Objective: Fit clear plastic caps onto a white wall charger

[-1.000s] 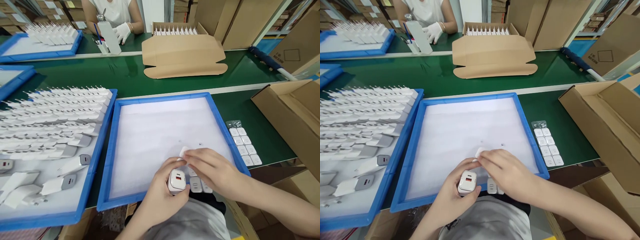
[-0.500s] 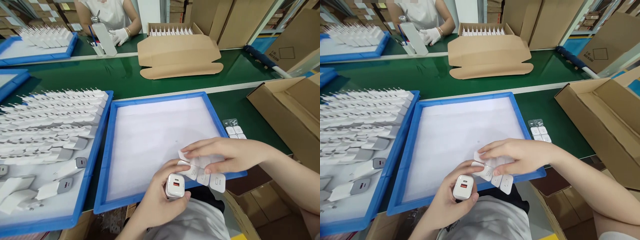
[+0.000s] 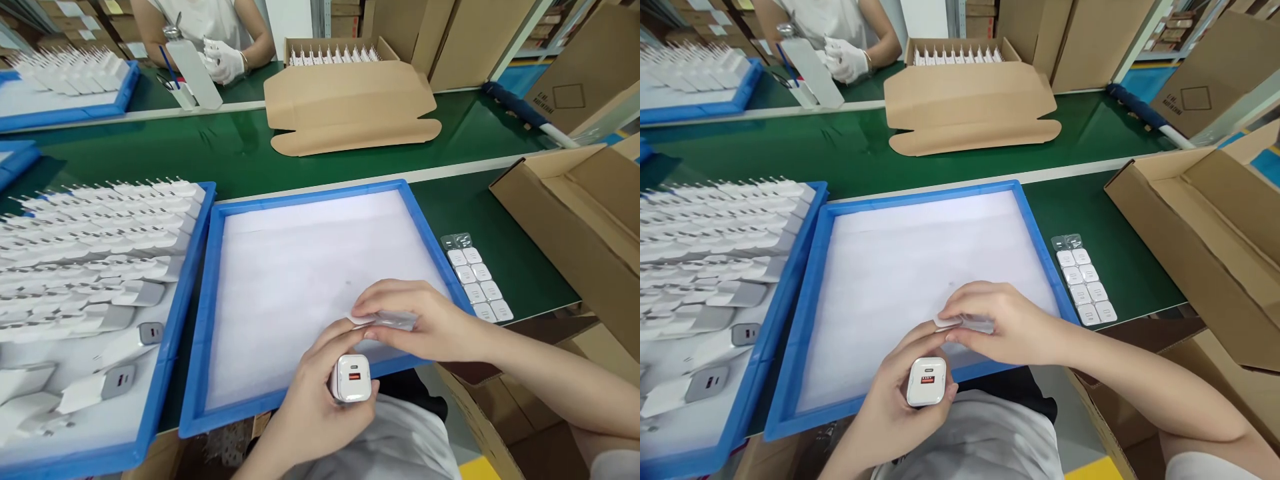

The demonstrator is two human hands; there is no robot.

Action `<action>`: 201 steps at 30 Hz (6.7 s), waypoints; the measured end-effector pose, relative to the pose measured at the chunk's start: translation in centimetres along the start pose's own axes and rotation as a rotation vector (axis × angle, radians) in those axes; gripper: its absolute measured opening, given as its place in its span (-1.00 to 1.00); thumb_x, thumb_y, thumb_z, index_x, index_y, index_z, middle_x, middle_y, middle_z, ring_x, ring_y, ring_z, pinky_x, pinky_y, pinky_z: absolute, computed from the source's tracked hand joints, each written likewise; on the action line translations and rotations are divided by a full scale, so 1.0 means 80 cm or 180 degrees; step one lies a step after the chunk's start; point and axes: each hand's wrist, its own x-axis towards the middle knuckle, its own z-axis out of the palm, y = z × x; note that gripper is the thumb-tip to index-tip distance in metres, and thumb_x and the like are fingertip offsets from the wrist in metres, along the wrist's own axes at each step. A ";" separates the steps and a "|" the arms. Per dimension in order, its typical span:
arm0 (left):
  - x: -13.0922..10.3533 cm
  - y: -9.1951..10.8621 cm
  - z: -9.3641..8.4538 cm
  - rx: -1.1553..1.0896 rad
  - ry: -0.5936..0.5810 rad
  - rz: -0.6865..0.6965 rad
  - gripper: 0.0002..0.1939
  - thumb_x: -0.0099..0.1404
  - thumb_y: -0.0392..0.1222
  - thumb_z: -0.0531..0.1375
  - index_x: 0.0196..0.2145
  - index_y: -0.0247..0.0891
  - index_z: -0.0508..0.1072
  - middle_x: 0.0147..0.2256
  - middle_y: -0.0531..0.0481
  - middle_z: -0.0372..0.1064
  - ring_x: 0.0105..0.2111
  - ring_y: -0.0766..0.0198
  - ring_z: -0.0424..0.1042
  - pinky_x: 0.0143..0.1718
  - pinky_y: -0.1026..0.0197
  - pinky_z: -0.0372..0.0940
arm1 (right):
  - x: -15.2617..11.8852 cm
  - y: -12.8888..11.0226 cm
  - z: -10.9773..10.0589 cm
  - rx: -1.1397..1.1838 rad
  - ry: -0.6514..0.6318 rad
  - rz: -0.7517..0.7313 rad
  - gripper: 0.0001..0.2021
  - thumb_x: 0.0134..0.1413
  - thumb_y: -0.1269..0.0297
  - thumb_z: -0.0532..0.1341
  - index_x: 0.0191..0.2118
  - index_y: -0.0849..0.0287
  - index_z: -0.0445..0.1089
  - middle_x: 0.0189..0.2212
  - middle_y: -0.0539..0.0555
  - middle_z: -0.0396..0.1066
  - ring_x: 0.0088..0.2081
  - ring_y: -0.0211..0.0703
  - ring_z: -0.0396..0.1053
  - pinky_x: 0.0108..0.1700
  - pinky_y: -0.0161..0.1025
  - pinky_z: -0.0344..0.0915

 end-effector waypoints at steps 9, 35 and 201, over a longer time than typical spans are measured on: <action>0.006 -0.002 0.001 0.0139 -0.0213 0.0063 -0.34 0.10 -0.49 0.24 0.15 -0.08 0.44 0.16 -0.14 0.40 0.15 0.06 0.43 0.18 0.08 0.36 | 0.016 0.014 -0.003 0.1796 0.0061 0.1676 -0.66 -0.09 0.02 0.49 -0.47 0.21 0.52 -0.52 0.01 0.50 -0.43 -0.23 0.41 -0.32 -0.26 0.37; -0.031 0.004 -0.032 -0.0005 0.0146 -0.1073 -0.43 0.36 -0.26 0.22 0.27 -0.01 0.22 -0.03 -0.08 0.35 -0.19 0.24 0.45 -0.22 0.27 0.40 | -0.044 0.015 0.048 0.2195 0.0862 0.1564 -0.71 0.26 0.04 0.30 -0.33 0.13 0.34 -0.43 0.02 0.54 -0.54 -0.24 0.53 -0.52 -0.34 0.48; -0.176 -0.061 -0.191 0.3617 0.2450 -0.1730 -0.48 0.30 -0.39 0.06 0.18 -0.16 0.40 0.19 -0.20 0.39 0.15 -0.24 0.31 0.07 -0.32 0.21 | 0.367 0.060 0.120 -0.1591 0.0313 -0.0386 -0.51 -0.10 0.44 0.30 0.05 0.23 0.39 -0.07 0.24 0.37 -0.18 0.09 0.48 -0.01 0.04 0.42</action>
